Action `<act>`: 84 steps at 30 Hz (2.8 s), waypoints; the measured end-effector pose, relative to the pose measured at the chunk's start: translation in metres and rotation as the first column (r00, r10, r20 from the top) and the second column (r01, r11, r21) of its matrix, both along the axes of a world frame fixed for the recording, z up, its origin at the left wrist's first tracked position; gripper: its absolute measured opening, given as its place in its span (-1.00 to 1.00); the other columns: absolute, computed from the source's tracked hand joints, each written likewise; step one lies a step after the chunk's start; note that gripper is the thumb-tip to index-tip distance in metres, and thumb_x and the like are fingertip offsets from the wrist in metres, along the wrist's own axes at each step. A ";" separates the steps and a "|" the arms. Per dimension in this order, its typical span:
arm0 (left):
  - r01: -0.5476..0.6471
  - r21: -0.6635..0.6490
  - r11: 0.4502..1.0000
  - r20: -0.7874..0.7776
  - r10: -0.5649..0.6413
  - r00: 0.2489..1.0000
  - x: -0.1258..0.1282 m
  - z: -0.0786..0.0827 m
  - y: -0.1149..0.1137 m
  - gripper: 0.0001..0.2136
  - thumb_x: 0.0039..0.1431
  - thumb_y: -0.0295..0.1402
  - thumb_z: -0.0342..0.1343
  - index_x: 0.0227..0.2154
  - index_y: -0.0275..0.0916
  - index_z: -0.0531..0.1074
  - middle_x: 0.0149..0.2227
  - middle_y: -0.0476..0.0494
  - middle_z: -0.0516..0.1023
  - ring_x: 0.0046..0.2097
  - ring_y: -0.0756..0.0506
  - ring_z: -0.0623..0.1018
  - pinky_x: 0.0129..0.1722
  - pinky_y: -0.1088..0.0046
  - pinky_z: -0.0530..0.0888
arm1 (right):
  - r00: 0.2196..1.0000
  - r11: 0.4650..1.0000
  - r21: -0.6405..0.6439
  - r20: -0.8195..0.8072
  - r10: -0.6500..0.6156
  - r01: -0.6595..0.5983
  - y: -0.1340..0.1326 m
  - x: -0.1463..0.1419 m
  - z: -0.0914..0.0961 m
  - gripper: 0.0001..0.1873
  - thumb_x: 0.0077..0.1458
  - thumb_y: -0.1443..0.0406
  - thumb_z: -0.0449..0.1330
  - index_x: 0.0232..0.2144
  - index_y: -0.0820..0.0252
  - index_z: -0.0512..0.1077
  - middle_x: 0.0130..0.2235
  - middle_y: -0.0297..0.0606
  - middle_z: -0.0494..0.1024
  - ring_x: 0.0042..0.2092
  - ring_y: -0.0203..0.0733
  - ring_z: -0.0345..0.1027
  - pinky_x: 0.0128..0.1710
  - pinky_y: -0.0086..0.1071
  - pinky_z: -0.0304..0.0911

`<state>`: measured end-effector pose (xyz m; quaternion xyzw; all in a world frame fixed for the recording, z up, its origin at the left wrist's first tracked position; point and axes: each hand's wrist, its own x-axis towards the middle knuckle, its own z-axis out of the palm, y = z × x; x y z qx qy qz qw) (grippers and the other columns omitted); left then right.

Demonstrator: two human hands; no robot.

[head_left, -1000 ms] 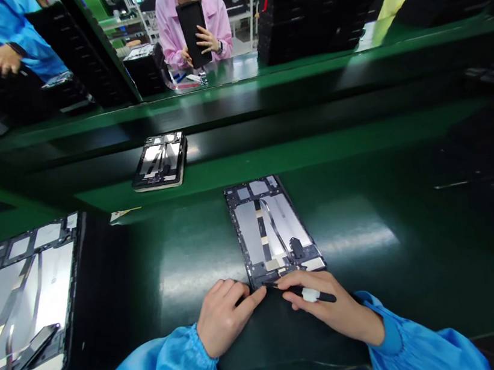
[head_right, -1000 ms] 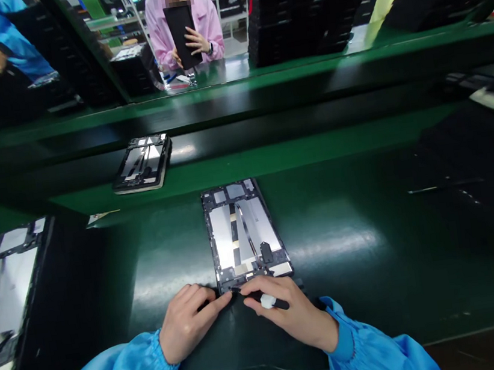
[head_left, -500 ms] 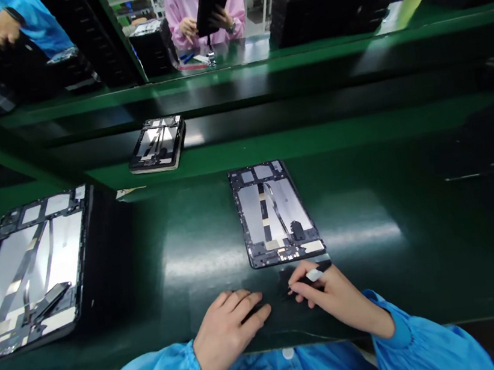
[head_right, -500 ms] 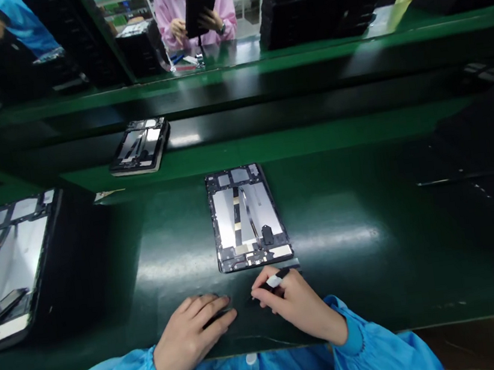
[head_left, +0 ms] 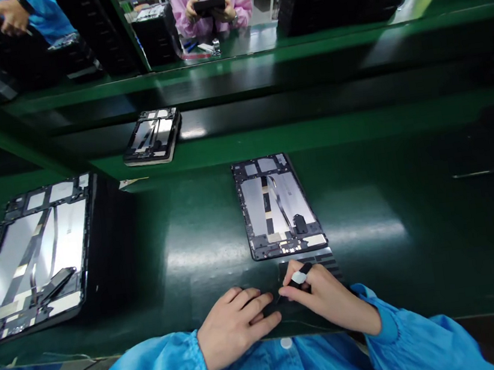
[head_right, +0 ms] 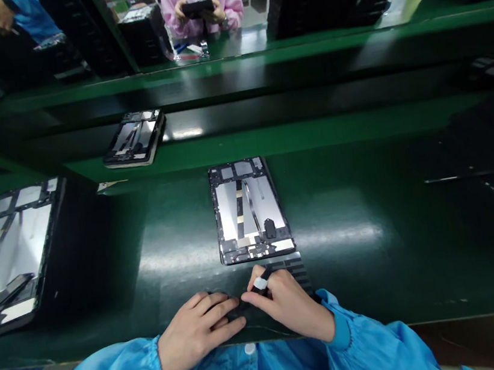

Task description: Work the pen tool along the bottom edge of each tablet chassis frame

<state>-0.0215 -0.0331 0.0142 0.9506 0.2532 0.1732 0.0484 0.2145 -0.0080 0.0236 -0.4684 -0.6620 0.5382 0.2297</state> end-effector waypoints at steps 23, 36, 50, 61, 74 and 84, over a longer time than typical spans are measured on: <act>-0.205 0.019 0.978 0.162 0.200 0.966 -0.001 0.000 0.052 -0.79 0.39 -0.45 -0.05 -0.04 -0.26 0.45 -0.08 -0.14 0.57 -0.13 -0.08 0.49 -0.18 0.38 0.50 | 0.992 0.959 -0.281 -0.100 -0.076 0.045 0.099 -0.011 0.017 -0.68 0.06 0.09 0.31 -0.42 0.19 0.35 -0.60 -0.35 0.55 -0.52 -0.16 0.53 -0.54 -0.40 0.45; -0.204 0.048 0.978 0.135 0.196 0.971 -0.002 -0.001 0.051 -0.77 0.40 -0.45 -0.08 -0.02 -0.27 0.44 -0.07 -0.16 0.57 -0.10 -0.09 0.48 -0.16 0.37 0.51 | 0.993 0.971 -0.234 -0.099 -0.064 0.039 0.096 -0.011 0.019 -0.77 0.10 0.14 0.25 -0.42 0.14 0.33 -0.59 -0.37 0.54 -0.49 -0.11 0.55 -0.49 -0.34 0.47; -0.183 0.196 0.963 -0.080 0.202 0.976 0.005 0.012 0.045 -0.65 0.41 -0.54 -0.25 0.09 -0.33 0.36 -0.02 -0.24 0.52 -0.14 -0.13 0.47 -0.27 0.34 0.41 | 0.987 0.981 -0.177 -0.125 -0.099 0.076 0.092 -0.010 0.018 -0.80 0.12 0.17 0.22 -0.43 0.13 0.34 -0.58 -0.35 0.53 -0.48 -0.09 0.54 -0.50 -0.33 0.46; -0.170 0.086 0.982 -0.035 0.174 0.984 0.002 0.010 0.056 -0.66 0.44 -0.49 -0.27 0.09 -0.27 0.35 -0.06 -0.22 0.49 -0.06 -0.11 0.44 -0.16 0.36 0.41 | 0.985 0.968 0.190 0.025 -0.172 0.164 0.070 0.020 0.020 -0.77 0.26 0.18 0.13 -0.41 0.15 0.41 -0.44 -0.32 0.48 -0.45 -0.21 0.41 -0.51 -0.40 0.23; -0.193 0.127 0.973 0.001 0.194 0.981 0.004 0.003 0.055 -0.66 0.38 -0.54 -0.13 0.11 -0.20 0.37 0.00 -0.23 0.46 -0.04 -0.14 0.44 -0.06 0.27 0.39 | 0.979 0.976 0.099 -0.081 -0.186 0.193 0.072 0.018 0.017 -0.81 0.23 0.24 0.17 -0.44 0.16 0.39 -0.46 -0.37 0.47 -0.43 -0.23 0.48 -0.47 -0.44 0.30; -0.187 0.184 0.965 -0.013 0.193 0.981 0.005 0.004 0.057 -0.64 0.39 -0.53 -0.16 0.12 -0.19 0.39 -0.02 -0.23 0.48 -0.06 -0.14 0.46 -0.08 0.27 0.40 | 0.981 0.966 0.171 -0.014 -0.195 0.194 0.071 0.019 0.020 -0.77 0.23 0.23 0.16 -0.46 0.16 0.39 -0.47 -0.37 0.45 -0.49 -0.27 0.38 -0.52 -0.43 0.21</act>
